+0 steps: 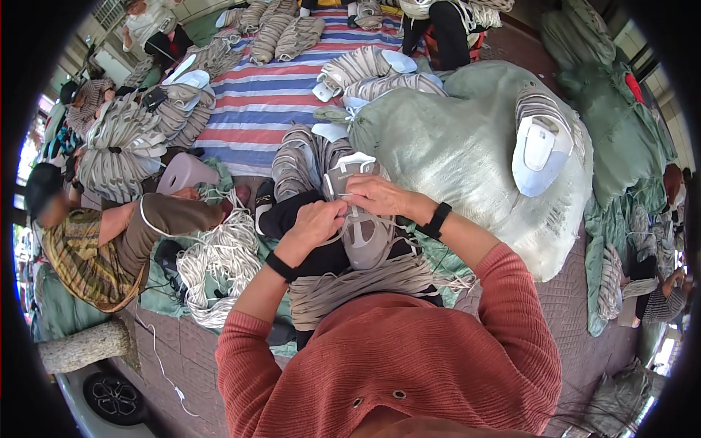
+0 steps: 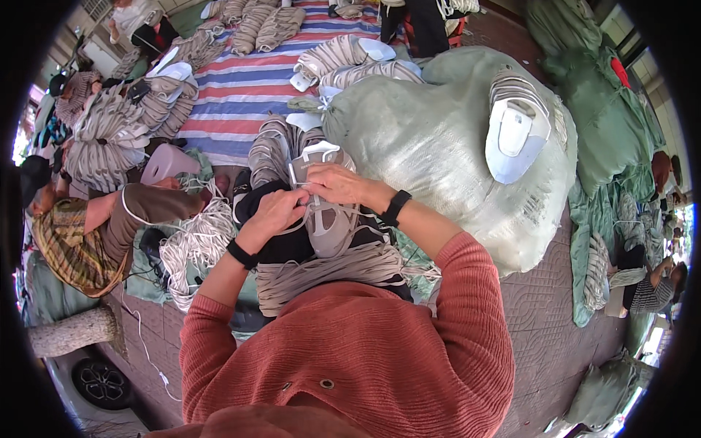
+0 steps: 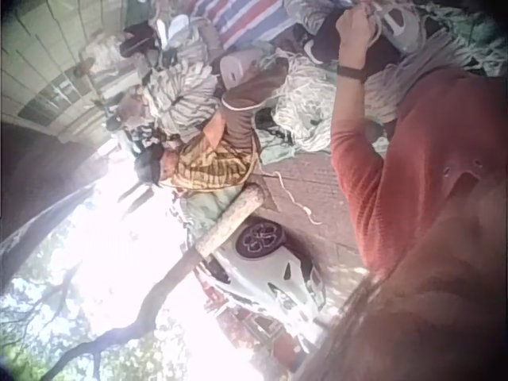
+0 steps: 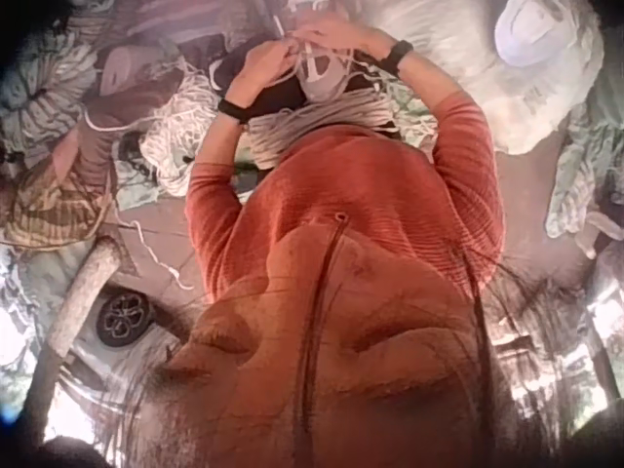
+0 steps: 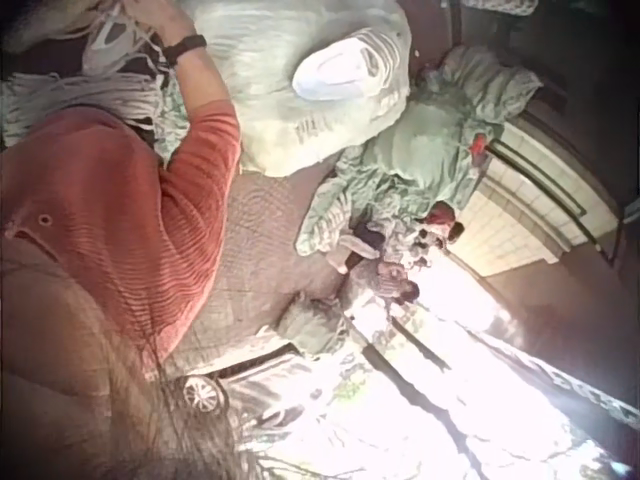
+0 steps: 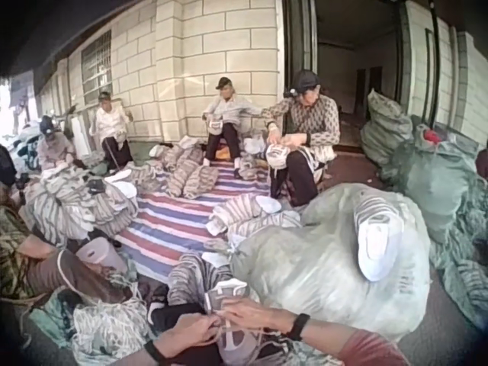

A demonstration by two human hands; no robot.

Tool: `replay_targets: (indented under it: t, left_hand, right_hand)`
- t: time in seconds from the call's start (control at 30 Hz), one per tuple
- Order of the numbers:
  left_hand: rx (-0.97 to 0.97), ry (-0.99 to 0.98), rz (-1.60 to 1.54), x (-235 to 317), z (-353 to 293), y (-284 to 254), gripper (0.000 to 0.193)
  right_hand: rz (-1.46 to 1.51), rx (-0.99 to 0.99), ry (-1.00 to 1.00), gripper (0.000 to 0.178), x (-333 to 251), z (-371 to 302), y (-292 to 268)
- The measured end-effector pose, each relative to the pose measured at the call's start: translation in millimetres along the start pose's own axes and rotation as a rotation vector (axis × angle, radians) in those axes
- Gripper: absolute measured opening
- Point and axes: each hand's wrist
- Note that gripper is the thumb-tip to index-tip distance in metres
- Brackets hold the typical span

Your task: The person sits on the ground and laces a beige sneaker held on their lap. They repeatedly thread a white lace through the eyelets, pull it tight, and adjust the tension. Other people are visible in the background performing similar tasks.

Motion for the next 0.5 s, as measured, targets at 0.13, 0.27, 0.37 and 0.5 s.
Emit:
replay_targets:
  t: [0.13, 0.27, 0.37, 0.5]
  left_hand:
    - [-0.043, 0.03, -0.024, -3.7, -3.1, -1.7, 0.025]
    - [-0.054, 0.033, 0.023, -8.5, -2.8, -2.9, 0.019]
    - [-0.003, 0.033, -0.086, -19.3, 0.0, -15.8, 0.019]
    - [0.055, 0.12, -0.014, -23.4, 5.2, -26.8, 0.018]
  right_hand:
    - [-0.042, 0.031, -0.026, 0.012, -1.3, 1.7, 2.2]
    - [-0.003, -0.031, 0.003, 0.008, 1.0, 6.2, 2.7]
    - [-0.015, -0.076, 0.052, 0.011, 0.9, 7.7, 0.9]
    - [0.032, -0.152, 0.316, 0.017, -5.2, 11.0, -5.3]
Point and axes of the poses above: each hand's wrist, its own z-axis towards the middle knuckle, its own y-axis out of the palm, x = y × z, and after that the axes turned 5 degrees about y, right-handed
